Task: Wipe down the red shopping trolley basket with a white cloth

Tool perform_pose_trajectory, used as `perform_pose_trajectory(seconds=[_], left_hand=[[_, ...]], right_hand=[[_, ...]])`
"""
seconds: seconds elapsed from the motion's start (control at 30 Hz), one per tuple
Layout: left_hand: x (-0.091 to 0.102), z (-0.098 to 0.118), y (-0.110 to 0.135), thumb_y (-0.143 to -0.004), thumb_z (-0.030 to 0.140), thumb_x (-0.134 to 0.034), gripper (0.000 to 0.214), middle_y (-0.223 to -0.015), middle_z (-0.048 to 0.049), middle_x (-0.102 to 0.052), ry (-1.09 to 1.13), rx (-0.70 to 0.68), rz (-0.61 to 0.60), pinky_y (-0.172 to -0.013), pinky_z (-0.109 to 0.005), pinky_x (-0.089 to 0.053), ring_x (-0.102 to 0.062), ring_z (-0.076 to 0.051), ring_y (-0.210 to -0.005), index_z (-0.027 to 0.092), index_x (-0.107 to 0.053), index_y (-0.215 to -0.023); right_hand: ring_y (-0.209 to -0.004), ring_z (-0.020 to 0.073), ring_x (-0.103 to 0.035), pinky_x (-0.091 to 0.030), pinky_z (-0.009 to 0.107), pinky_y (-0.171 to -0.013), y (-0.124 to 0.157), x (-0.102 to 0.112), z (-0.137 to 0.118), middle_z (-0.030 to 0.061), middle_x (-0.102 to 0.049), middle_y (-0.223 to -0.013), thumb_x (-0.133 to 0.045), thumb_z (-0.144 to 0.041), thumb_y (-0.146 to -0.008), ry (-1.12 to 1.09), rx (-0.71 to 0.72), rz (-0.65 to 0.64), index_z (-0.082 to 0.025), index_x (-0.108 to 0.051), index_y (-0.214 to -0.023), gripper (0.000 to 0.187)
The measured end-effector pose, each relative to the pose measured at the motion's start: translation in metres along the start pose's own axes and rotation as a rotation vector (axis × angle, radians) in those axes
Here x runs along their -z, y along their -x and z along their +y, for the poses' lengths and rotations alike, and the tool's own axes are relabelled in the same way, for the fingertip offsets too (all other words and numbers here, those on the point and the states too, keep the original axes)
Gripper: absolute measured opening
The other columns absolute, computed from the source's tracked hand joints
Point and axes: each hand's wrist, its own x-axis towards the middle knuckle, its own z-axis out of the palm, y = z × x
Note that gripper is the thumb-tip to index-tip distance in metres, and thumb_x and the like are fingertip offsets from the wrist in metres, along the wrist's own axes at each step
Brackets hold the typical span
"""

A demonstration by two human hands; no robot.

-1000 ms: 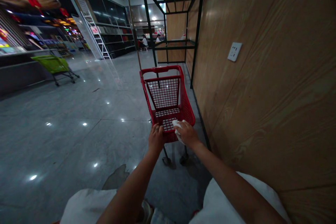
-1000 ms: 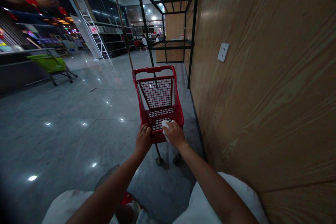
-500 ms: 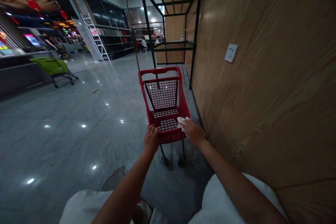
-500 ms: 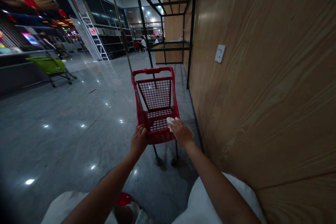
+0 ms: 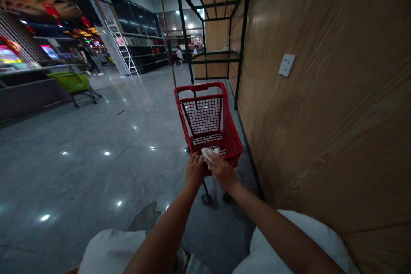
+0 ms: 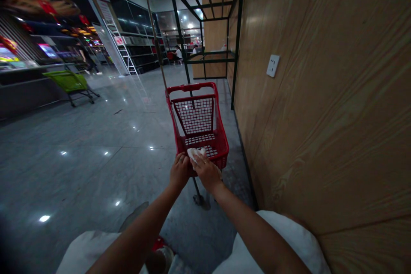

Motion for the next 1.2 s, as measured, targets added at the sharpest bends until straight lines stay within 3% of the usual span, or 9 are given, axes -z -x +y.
perform_pose_trajectory(seconds=[0.3, 0.43, 0.6, 0.7, 0.87, 1.07, 1.2], left_hand=[[0.002, -0.009, -0.003, -0.076, 0.012, -0.056, 0.017, -0.105, -0.0124, -0.064, -0.010, 0.025, -0.038, -0.100, -0.046, -0.047, -0.050, -0.028, -0.120, 0.018, -0.058, -0.092], [0.000, -0.008, -0.003, -0.078, 0.009, -0.052, 0.016, -0.106, -0.0134, -0.064, -0.020, 0.065, -0.021, -0.101, -0.047, -0.045, -0.049, -0.028, -0.121, 0.018, -0.059, -0.090], [-0.002, 0.001, -0.003, -0.081, 0.011, -0.050, 0.017, -0.102, -0.0125, -0.064, -0.038, 0.046, 0.001, -0.102, -0.047, -0.044, -0.052, -0.027, -0.118, 0.017, -0.059, -0.094], [-0.002, 0.005, -0.005, -0.081, 0.013, -0.052, 0.020, -0.100, -0.0114, -0.065, -0.001, 0.013, -0.008, -0.101, -0.044, -0.045, -0.053, -0.027, -0.116, 0.016, -0.058, -0.100], [-0.002, 0.001, -0.006, -0.080, 0.014, -0.053, 0.015, -0.103, -0.0127, -0.063, 0.003, 0.017, -0.028, -0.100, -0.045, -0.045, -0.050, -0.028, -0.120, 0.018, -0.058, -0.094], [-0.003, -0.003, -0.007, -0.077, 0.014, -0.055, 0.016, -0.106, -0.0125, -0.063, -0.012, 0.044, -0.041, -0.101, -0.048, -0.045, -0.049, -0.030, -0.121, 0.019, -0.058, -0.091], [-0.005, -0.003, -0.005, -0.076, 0.013, -0.055, 0.017, -0.105, -0.0116, -0.063, -0.020, 0.055, -0.028, -0.102, -0.048, -0.044, -0.050, -0.030, -0.120, 0.019, -0.058, -0.091]], right_hand=[[-0.138, 0.0175, -0.031, -0.031, 0.046, -0.114, 0.018, 0.033, 0.065, 0.0089, -0.050, -0.139, -0.040, -0.008, -0.092, -0.012, -0.098, 0.079, -0.017, -0.046, -0.137, 0.046], [-0.137, 0.0175, -0.032, -0.033, 0.043, -0.114, 0.014, 0.026, 0.050, 0.0081, -0.048, -0.141, -0.040, -0.007, -0.093, -0.004, -0.146, 0.061, -0.018, -0.045, -0.138, 0.047], [-0.135, 0.0206, -0.037, -0.039, 0.041, -0.110, 0.004, 0.004, 0.006, 0.0087, -0.054, -0.135, -0.044, -0.009, -0.092, -0.001, -0.049, 0.018, -0.016, -0.055, -0.129, 0.039], [-0.133, 0.0218, -0.039, -0.041, 0.041, -0.108, 0.001, -0.002, -0.004, 0.0088, -0.055, -0.134, -0.046, -0.009, -0.091, 0.020, -0.011, 0.014, -0.015, -0.057, -0.127, 0.038], [-0.134, 0.0200, -0.037, -0.045, 0.038, -0.104, 0.009, 0.010, 0.022, 0.0053, -0.054, -0.136, -0.043, -0.009, -0.092, 0.025, -0.055, 0.027, -0.021, -0.058, -0.126, 0.039], [-0.138, 0.0181, -0.031, -0.035, 0.044, -0.112, 0.022, 0.029, 0.073, 0.0079, -0.050, -0.139, -0.039, -0.007, -0.092, 0.003, -0.128, 0.113, -0.018, -0.056, -0.127, 0.040], [-0.139, 0.0165, -0.029, -0.033, 0.042, -0.113, 0.021, 0.026, 0.066, 0.0074, -0.050, -0.139, -0.039, -0.005, -0.091, -0.022, -0.183, 0.123, -0.018, -0.055, -0.129, 0.043]])
